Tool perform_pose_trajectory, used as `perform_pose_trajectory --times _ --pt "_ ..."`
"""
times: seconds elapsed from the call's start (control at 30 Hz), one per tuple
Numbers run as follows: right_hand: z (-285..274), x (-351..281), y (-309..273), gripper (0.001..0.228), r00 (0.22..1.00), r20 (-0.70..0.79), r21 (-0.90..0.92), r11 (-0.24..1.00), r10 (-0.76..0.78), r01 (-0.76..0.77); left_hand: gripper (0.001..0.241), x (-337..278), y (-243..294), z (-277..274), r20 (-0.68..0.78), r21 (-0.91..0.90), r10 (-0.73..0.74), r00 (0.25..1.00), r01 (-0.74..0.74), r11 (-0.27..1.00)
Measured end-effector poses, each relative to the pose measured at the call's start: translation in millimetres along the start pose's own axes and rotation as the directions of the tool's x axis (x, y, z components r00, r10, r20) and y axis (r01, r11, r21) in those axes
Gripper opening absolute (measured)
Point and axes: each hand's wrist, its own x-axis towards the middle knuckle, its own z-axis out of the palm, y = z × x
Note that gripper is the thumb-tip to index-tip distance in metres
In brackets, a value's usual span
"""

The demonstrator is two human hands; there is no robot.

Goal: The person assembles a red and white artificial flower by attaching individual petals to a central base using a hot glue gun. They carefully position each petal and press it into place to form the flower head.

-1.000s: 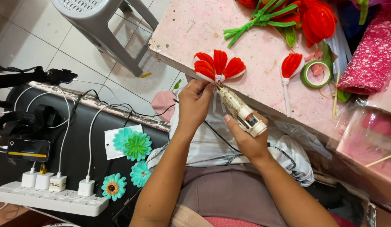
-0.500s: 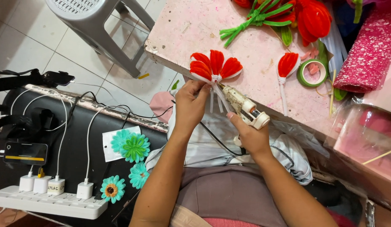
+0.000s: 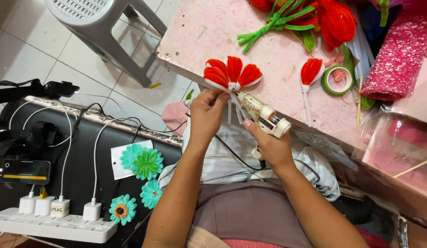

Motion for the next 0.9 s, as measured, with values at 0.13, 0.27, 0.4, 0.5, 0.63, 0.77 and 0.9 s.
perform_pose_trajectory --times 0.13,0.27,0.4,0.5,0.63,0.77,0.9 --pt "-1 -4 -13 0.036 0.999 0.007 -0.019 0.999 0.036 -0.036 0.017 0 -3 -1 -0.001 -0.010 0.003 1.000 -0.003 1.000" --pt "-15 -9 -14 0.039 0.994 0.001 -0.032 0.994 0.108 -0.107 0.017 2 -10 0 -0.002 0.006 0.009 1.000 -0.009 1.000" --pt "-35 7 2 0.056 0.964 -0.125 0.069 0.971 0.235 -0.227 0.016 5 -11 0 -0.018 0.011 -0.013 1.000 0.014 1.000" --pt "-40 40 -2 0.042 0.943 -0.174 0.223 0.944 0.284 -0.243 0.016 12 -15 -6 -0.030 0.009 0.001 1.000 0.000 1.000" --pt "-39 68 -25 0.034 0.954 -0.100 0.464 0.861 0.282 -0.206 0.019 15 -8 -21 -0.054 0.019 -0.053 0.997 0.054 0.998" --pt "-37 66 -26 0.020 0.926 0.124 0.582 0.730 0.356 -0.358 0.019 20 -2 -29 -0.095 0.018 -0.114 0.989 0.117 0.993" --pt "-37 56 -12 0.032 0.966 0.054 0.564 0.791 0.253 -0.239 0.017 26 -9 -29 -0.116 -0.002 -0.118 0.986 0.119 0.993"
